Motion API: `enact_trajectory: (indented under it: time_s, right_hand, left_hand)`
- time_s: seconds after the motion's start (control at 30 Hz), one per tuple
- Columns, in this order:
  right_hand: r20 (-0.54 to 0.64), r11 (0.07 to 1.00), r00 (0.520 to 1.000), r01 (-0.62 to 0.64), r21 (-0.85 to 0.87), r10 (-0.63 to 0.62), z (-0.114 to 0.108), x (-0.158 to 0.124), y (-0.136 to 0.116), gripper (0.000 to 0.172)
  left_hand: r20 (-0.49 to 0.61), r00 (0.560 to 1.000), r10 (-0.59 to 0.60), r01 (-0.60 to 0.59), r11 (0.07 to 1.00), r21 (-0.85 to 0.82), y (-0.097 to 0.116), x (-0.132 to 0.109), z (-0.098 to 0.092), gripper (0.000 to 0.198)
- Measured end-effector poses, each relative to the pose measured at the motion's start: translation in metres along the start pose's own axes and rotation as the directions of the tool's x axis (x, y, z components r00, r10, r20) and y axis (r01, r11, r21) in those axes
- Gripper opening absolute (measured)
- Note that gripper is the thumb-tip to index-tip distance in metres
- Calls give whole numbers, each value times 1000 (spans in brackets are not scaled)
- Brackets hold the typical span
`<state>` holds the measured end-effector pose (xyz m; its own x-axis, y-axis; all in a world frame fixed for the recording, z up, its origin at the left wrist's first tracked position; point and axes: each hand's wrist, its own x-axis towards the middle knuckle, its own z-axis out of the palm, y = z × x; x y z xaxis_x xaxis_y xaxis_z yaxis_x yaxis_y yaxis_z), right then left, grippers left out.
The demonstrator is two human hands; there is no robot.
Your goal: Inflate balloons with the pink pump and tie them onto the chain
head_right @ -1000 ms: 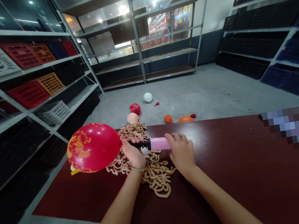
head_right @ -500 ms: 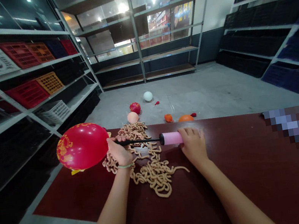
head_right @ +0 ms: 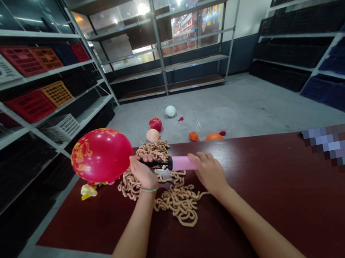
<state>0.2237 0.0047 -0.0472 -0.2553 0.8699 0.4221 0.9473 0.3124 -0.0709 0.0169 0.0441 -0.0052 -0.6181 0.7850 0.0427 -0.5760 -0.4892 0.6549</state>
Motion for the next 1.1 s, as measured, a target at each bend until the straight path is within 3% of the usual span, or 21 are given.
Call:
enact_trajectory:
  time_s: [0.2, 0.33, 0.53, 0.7, 0.9, 1.0, 1.1]
  right_hand:
    - [-8, 990, 991, -132, -38, 132, -5, 0, 45, 41]
    - [15, 977, 978, -205, -60, 206, -6, 0, 28, 43]
    - [30, 981, 983, -181, -73, 183, -13, -1, -13, 45]
    - [22, 992, 993, -113, -61, 115, -13, 1, 14, 42]
    - [7, 976, 979, -201, -81, 202, -7, -1, 59, 38]
    - [-17, 967, 972, -233, -104, 233, -10, -1, 51, 36]
    - [-30, 957, 966, -257, -134, 255, -16, -1, 23, 33]
  left_hand:
    - [-65, 996, 53, -55, 998, -26, 14, 20, -3, 27]
    - [-83, 996, 29, -33, 998, -51, 10, 15, -1, 27]
    - [92, 994, -51, 55, 998, -33, -17, -20, 12, 28]
    - [106, 993, -49, 50, 999, -6, -22, -20, 15, 27]
    - [61, 996, -68, 68, 998, -8, -5, 4, 2, 30]
    - [-24, 999, -28, 28, 1000, -5, -2, 8, -3, 28]
    - [-56, 998, -42, 42, 999, -3, -7, 1, -4, 28]
